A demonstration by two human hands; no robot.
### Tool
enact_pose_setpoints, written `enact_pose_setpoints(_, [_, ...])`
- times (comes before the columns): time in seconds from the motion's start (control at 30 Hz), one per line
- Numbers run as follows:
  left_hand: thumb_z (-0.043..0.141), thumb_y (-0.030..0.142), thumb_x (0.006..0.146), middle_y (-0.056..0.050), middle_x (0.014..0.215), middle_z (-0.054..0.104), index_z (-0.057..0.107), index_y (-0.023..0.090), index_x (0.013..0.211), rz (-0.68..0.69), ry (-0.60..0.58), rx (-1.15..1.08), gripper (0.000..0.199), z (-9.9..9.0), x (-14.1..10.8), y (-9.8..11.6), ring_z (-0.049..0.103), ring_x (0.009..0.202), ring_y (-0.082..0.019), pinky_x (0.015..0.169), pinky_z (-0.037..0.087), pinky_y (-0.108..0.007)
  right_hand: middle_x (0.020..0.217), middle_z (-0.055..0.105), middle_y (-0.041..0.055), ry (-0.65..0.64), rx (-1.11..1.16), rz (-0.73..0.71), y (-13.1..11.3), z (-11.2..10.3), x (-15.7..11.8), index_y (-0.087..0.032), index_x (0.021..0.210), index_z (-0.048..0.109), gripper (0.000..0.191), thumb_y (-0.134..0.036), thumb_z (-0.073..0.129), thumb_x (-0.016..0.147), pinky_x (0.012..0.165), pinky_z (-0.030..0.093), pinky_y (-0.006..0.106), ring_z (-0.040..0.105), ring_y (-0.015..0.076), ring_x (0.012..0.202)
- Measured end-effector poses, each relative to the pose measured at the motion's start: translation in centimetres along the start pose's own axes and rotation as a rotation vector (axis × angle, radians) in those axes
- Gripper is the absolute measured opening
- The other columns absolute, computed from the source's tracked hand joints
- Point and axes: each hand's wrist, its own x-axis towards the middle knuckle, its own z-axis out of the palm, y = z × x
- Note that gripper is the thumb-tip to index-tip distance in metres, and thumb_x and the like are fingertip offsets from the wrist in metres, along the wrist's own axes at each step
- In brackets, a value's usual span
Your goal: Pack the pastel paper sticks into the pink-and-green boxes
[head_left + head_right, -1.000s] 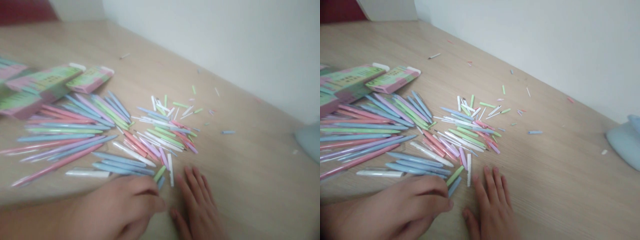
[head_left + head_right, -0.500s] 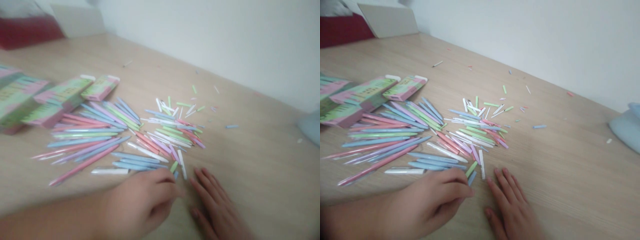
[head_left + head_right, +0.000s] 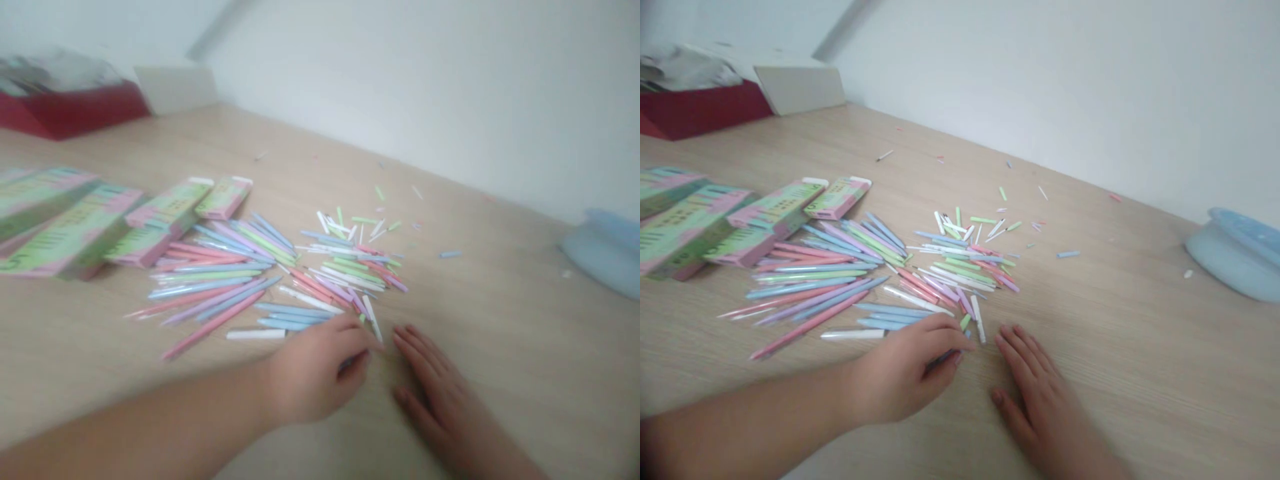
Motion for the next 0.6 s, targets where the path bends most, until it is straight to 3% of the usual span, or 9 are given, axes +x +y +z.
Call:
enact_pose_setpoints(0.23, [0.053,0.016,0.097,-0.005,0.115,0.069,0.073,0.025,0.117,-0.016,-0.009,0.027,0.029,0.4,0.2,0.3,0.068,0.107,-0.019,0.094,0.055,-0.029,0.172,0.035,0.0065,0.016,0.054,0.028,0.3,0.2,-0.1,-0.034,0.171,0.016,0.078,-0.040,0.057,0.105,0.124,0.042,0.057,0.034,0.0305,0.158])
enact_pose_setpoints(0.43, [0.054,0.015,0.095,-0.004,0.115,0.069,0.072,0.026,0.117,-0.022,-0.019,0.028,0.031,0.6,0.3,0.5,0.068,0.107,-0.019,0.094,0.054,-0.029,0.169,0.042,0.0107,0.007,0.108,0.091,0.8,0.5,0.4,-0.028,0.165,0.038,0.064,-0.044,0.054,0.105,0.124,0.042,0.059,0.040,0.0322,0.155])
enact_pose_setpoints(0.6, [0.054,0.013,0.094,-0.003,0.113,0.070,0.072,0.026,0.114,-0.015,-0.011,-0.005,0.030,0.6,0.4,0.5,0.068,0.106,-0.018,0.095,0.054,-0.028,0.166,0.047,0.0082,0.004,0.161,0.120,0.8,0.5,1.4,-0.032,0.157,0.051,0.053,-0.045,0.052,0.107,0.125,0.039,0.060,0.040,0.0314,0.155])
